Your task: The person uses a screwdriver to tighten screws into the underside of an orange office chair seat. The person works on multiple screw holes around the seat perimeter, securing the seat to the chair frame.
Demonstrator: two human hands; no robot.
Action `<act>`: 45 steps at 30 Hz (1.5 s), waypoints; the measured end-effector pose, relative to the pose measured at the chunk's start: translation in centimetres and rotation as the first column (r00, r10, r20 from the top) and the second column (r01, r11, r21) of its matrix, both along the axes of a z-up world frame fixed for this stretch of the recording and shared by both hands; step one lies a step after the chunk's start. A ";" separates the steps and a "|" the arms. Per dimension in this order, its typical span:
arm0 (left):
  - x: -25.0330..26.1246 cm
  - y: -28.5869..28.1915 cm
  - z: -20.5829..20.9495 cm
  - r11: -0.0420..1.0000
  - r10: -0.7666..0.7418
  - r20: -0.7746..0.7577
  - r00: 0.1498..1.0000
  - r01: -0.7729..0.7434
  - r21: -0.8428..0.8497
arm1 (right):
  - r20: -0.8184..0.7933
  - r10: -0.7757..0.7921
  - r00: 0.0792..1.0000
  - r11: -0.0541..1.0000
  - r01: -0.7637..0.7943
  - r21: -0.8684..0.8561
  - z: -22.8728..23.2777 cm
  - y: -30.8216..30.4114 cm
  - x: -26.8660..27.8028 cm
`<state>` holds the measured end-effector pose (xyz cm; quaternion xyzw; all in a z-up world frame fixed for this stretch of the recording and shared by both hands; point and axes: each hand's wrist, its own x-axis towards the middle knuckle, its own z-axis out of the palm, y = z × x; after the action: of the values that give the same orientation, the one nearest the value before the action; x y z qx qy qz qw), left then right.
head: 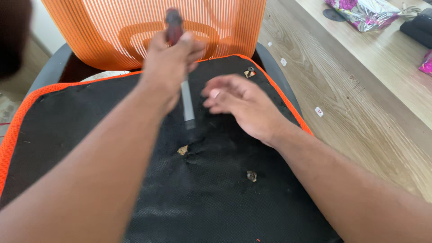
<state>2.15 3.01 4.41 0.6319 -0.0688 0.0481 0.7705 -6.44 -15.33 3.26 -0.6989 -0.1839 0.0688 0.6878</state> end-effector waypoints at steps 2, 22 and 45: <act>0.0 -2.9 0.6 1.000 0.006 0.075 0.997 -0.007 0.010 | -0.249 0.172 0.953 0.975 -0.129 0.182 0.6 -0.3 -0.5; -3.5 -8.7 -2.6 0.330 -0.230 0.263 0.937 -0.179 0.927 | -0.139 -0.468 0.873 0.855 0.487 0.180 -0.3 -7.8 8.4; -4.9 -9.0 -1.6 0.134 -0.239 0.119 0.964 -0.088 0.987 | 0.160 -0.486 0.859 0.874 0.478 0.090 -0.8 -6.3 8.4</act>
<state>-2.72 -6.02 2.77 0.9653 -0.2107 0.0303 0.1515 1.95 -21.66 2.49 -0.7095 -0.0656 -0.1725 0.6801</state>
